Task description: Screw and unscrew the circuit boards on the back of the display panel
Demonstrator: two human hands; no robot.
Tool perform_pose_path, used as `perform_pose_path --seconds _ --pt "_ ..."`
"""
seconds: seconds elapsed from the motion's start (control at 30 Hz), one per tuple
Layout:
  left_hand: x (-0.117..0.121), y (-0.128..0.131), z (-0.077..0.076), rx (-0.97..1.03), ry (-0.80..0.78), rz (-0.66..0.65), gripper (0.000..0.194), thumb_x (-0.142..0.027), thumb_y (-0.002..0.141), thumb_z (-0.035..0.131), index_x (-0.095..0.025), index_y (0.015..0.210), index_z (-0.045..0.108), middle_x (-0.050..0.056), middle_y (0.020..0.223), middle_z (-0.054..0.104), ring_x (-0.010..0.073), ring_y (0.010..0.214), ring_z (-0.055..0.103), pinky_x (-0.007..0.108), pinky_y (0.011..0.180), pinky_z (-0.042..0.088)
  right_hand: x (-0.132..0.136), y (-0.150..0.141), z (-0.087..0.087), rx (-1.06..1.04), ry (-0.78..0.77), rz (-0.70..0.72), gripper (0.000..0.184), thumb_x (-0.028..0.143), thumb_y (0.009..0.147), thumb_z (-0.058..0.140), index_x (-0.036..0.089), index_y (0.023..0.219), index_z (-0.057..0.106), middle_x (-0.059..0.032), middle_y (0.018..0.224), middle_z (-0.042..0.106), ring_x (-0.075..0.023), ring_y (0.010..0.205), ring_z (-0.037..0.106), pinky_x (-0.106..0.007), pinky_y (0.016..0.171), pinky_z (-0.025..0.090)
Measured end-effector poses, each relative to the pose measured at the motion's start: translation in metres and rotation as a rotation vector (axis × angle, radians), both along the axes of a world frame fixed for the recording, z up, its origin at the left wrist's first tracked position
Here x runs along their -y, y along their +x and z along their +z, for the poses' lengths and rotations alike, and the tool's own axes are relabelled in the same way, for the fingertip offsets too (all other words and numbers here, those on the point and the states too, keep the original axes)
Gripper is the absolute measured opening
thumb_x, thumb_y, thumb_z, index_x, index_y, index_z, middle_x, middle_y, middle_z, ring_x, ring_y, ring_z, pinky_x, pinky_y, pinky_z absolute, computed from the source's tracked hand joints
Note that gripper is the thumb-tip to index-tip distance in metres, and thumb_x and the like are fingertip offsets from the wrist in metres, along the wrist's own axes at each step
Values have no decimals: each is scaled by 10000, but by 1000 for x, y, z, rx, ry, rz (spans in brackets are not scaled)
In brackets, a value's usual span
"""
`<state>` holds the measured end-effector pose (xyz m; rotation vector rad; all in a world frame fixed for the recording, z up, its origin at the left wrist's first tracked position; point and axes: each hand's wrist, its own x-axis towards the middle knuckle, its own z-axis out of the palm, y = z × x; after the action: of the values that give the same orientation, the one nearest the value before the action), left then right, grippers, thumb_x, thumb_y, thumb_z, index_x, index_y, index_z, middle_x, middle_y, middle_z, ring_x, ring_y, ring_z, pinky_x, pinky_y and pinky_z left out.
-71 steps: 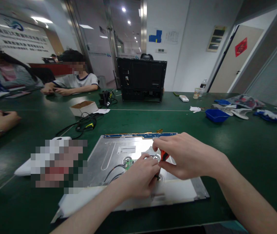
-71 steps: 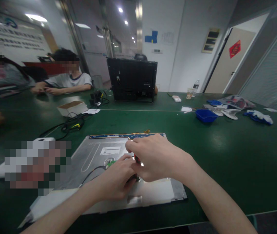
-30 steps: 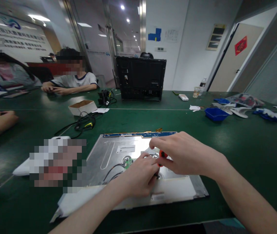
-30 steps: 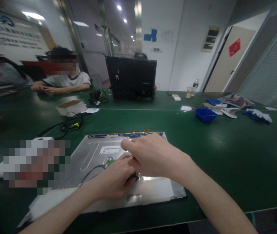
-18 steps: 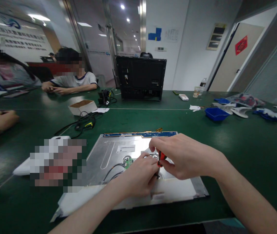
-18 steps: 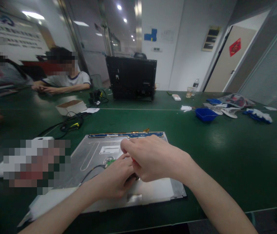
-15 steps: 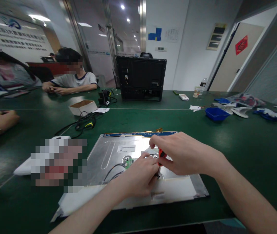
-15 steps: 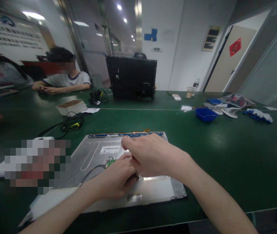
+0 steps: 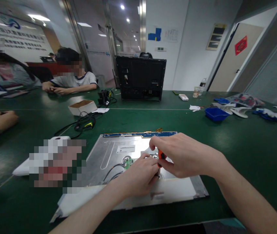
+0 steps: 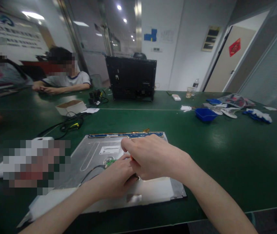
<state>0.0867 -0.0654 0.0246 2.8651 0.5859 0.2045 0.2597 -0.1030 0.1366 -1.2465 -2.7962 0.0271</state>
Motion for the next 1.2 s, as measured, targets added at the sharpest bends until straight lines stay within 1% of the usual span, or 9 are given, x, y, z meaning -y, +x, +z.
perform_pose_path --seconds 0.17,0.23,0.4,0.53,0.73,0.8,0.93,1.07,1.2 --pt "1 -1 2 -43 3 27 81 -120 789 558 -182 785 610 51 891 673 245 881 604 414 915 408 -2 -2 -1 53 26 -62 219 326 904 547 195 1076 508 -35 847 703 -196 675 631 -285 521 262" --pt "1 -1 1 -35 -1 23 93 -119 792 555 -183 811 621 56 918 676 249 908 602 425 935 399 -1 -1 0 43 15 -41 205 311 899 543 198 1067 515 -35 857 701 -199 695 634 -287 525 272" --pt "0 -1 -3 3 5 1 121 -140 823 555 -194 903 629 58 1000 673 257 982 591 444 994 367 2 2 3 -3 -21 44 192 212 831 547 188 1018 513 -47 928 679 -179 720 603 -286 546 296" --pt "0 -1 -1 0 21 -1 118 -148 816 564 -190 907 625 66 1000 672 260 973 591 435 974 382 2 0 3 21 -11 12 144 201 848 534 189 990 513 -38 891 681 -167 682 594 -284 524 280" --pt "2 0 3 -29 3 38 59 -130 784 586 -175 789 625 68 927 676 258 919 602 423 940 405 -1 -2 1 54 15 -58 176 296 891 566 200 1036 535 -26 831 694 -185 686 625 -277 526 274" --pt "2 -1 2 -31 -2 41 64 -129 786 586 -176 790 629 67 928 676 264 934 600 421 929 408 -1 -1 1 42 10 -51 184 293 893 566 200 1048 537 -30 871 694 -184 697 623 -275 529 279" --pt "1 -1 -1 -9 -1 30 107 -140 812 573 -191 880 638 65 981 672 265 967 589 427 942 401 1 0 1 7 22 2 207 267 870 552 184 1059 532 -48 988 664 -180 719 597 -287 521 284" --pt "0 -1 -2 6 1 6 132 -154 832 564 -193 937 633 70 1024 668 267 994 582 438 973 385 2 0 2 1 18 61 200 209 848 526 177 1045 521 -45 969 648 -176 726 575 -294 532 288" --pt "1 0 0 -17 -7 18 137 -140 802 583 -184 919 638 77 1029 672 280 1003 583 448 967 394 3 -1 2 10 2 41 135 191 875 511 185 1010 512 -42 950 658 -161 717 576 -283 528 268"
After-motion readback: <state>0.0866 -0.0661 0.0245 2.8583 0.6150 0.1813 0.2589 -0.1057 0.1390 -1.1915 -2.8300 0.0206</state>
